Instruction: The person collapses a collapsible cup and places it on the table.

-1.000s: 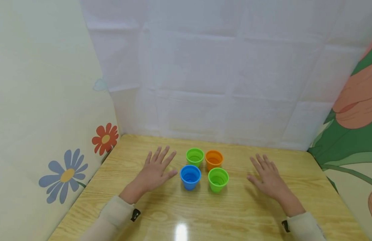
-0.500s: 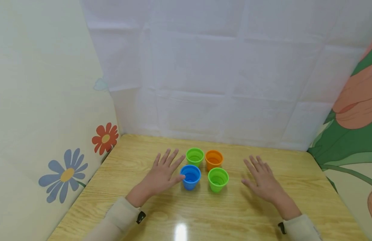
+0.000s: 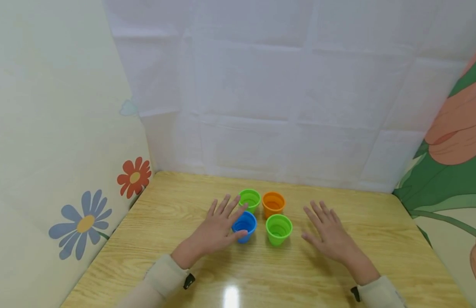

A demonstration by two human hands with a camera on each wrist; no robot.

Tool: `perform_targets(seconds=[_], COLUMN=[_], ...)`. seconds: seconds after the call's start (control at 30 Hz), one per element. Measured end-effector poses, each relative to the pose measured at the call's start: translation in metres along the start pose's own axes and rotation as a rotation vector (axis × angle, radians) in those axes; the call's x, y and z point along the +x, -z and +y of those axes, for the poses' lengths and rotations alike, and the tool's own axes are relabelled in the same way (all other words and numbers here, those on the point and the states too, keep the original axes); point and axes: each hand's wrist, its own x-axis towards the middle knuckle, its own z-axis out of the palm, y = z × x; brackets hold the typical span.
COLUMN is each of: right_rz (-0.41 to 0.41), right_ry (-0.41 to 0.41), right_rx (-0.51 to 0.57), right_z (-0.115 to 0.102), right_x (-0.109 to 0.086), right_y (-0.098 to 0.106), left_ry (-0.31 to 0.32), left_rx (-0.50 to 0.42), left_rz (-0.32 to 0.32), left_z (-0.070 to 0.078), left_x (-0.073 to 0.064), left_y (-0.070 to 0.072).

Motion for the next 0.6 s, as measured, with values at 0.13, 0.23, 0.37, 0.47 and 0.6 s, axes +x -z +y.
perform_targets(seconds=[0.13,0.23,0.37,0.47,0.6], right_rz=[-0.023,-0.035,-0.042,-0.041,-0.037], right_ry=[-0.009,-0.01,-0.004,-0.001,0.014], right_rx=[-0.002,-0.001,-0.004,-0.007,-0.019], right_z=[-0.004,-0.008,-0.013,-0.017,-0.021], right_x=[0.0,0.001,0.001,0.001,0.001], right_y=[0.0,0.0,-0.001,-0.002,-0.004], left_ry=[-0.007,-0.013,-0.028,-0.047,-0.071], left_rx=[0.026,0.025,0.007,0.009,0.011], left_rz=[-0.02,-0.025,-0.02,-0.013,-0.012], left_z=[0.006,0.01,0.015,0.019,0.022], left_x=[0.002,0.003,0.005,0.006,0.008], left_y=[-0.001,-0.003,-0.005,-0.006,-0.008])
